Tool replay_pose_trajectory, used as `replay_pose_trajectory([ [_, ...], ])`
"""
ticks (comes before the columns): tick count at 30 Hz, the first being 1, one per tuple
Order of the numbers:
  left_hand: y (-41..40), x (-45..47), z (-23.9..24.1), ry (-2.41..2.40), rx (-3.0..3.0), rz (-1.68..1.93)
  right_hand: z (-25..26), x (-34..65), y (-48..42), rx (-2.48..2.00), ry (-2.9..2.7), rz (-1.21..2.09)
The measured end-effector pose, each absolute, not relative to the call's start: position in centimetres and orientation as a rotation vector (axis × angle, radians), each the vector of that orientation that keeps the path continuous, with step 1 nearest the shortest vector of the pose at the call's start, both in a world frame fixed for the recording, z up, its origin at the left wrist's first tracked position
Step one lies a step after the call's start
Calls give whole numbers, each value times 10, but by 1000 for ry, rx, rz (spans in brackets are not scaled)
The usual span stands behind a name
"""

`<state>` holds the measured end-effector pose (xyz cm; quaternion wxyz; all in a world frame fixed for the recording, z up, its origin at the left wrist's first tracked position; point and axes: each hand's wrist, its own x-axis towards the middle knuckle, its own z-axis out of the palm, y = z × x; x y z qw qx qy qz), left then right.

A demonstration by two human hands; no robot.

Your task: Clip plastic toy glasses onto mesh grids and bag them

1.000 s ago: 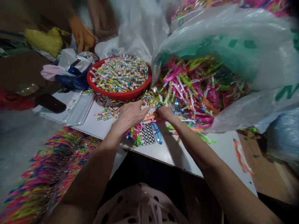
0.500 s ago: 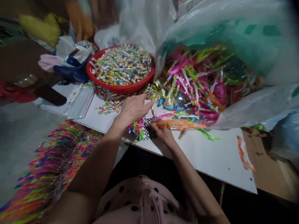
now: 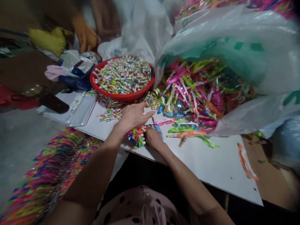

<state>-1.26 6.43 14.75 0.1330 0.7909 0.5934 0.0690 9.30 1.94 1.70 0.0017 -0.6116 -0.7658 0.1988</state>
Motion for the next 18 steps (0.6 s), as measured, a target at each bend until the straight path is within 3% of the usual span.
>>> replay_pose_trajectory([
  [7,68,-9,142,1725,2291,178,10,95,17,-1964,-2350,692],
  [11,61,-10,147,1789,2224,268,19,125,22,-1621,-2439,738],
  [15,57,-10,144,1754,2061,332,-5,160,58,-1752,-2441,276],
  [18,61,-8,143,1745,2028,372,-31,174,96,-1538,-2508,-49],
])
